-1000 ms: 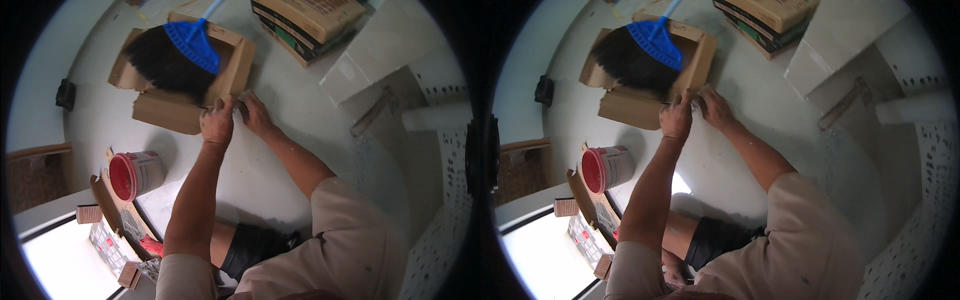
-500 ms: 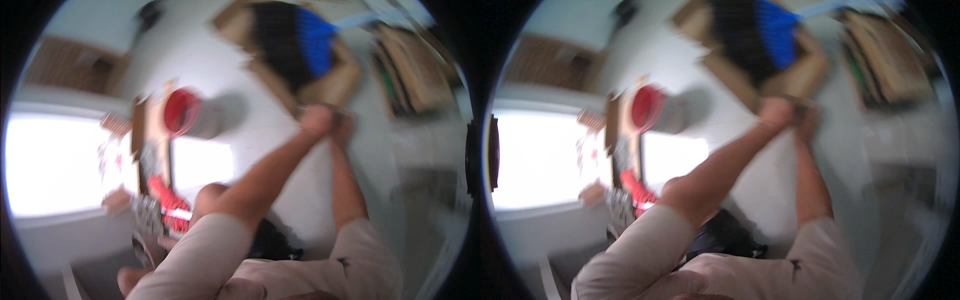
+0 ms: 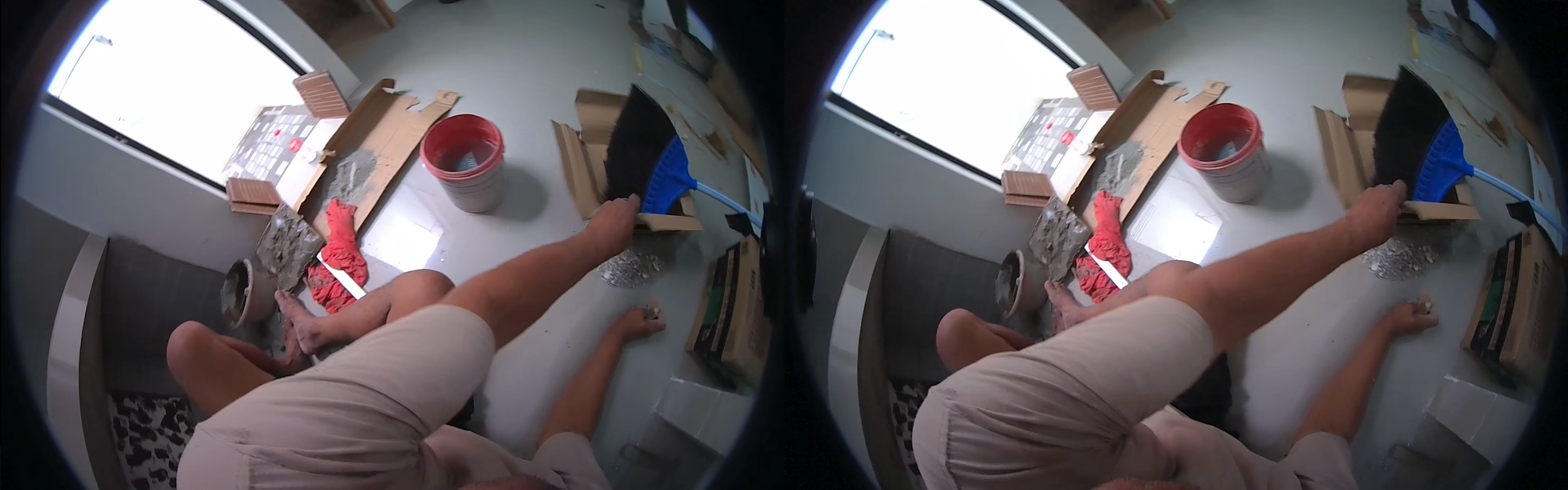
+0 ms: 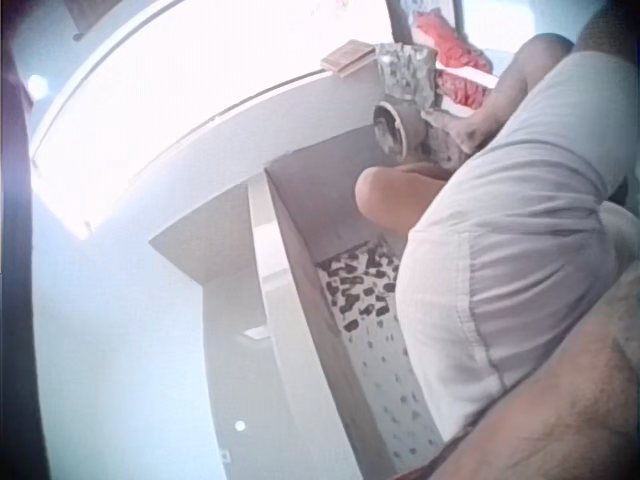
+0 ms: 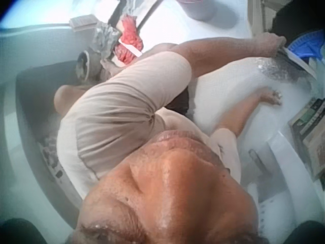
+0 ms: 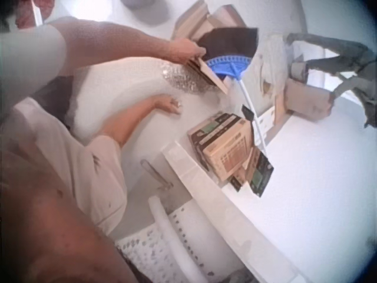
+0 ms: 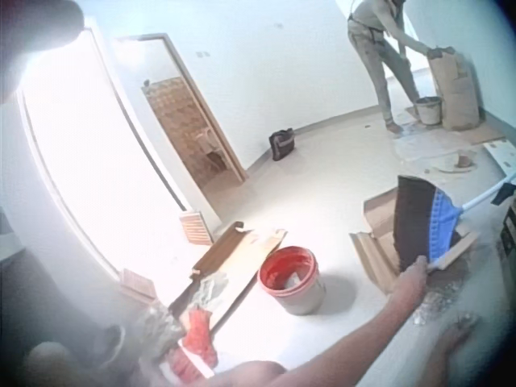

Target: The person applies adhesive to a wall and positions square tiles, using a rubber mallet and a thin wire to align them and ensure they are level.

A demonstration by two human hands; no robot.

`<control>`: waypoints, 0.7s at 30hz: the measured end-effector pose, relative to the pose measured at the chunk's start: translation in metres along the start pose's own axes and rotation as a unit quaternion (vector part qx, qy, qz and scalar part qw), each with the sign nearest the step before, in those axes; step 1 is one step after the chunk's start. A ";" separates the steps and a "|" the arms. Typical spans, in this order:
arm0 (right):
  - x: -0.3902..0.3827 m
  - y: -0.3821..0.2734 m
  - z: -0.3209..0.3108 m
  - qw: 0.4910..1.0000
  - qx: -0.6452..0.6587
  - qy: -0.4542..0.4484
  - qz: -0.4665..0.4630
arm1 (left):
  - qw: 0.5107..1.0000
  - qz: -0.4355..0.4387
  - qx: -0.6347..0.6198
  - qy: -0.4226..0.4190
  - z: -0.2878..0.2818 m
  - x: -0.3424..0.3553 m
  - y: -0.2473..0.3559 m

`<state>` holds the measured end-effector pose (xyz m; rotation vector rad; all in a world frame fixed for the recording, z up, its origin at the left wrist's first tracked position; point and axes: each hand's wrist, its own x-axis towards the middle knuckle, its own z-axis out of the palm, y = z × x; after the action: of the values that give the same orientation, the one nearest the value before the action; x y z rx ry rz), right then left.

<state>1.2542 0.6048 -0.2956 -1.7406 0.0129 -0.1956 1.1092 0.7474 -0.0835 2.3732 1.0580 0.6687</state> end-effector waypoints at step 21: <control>-0.034 -0.046 0.003 0.886 -0.364 -0.162 -0.236 | 0.822 -0.433 -0.064 0.364 -0.373 -0.601 -0.131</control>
<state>1.2161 0.6206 -0.2554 -2.4905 -0.6684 -0.2737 0.4636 0.4384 -0.0152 1.2225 2.1061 1.2216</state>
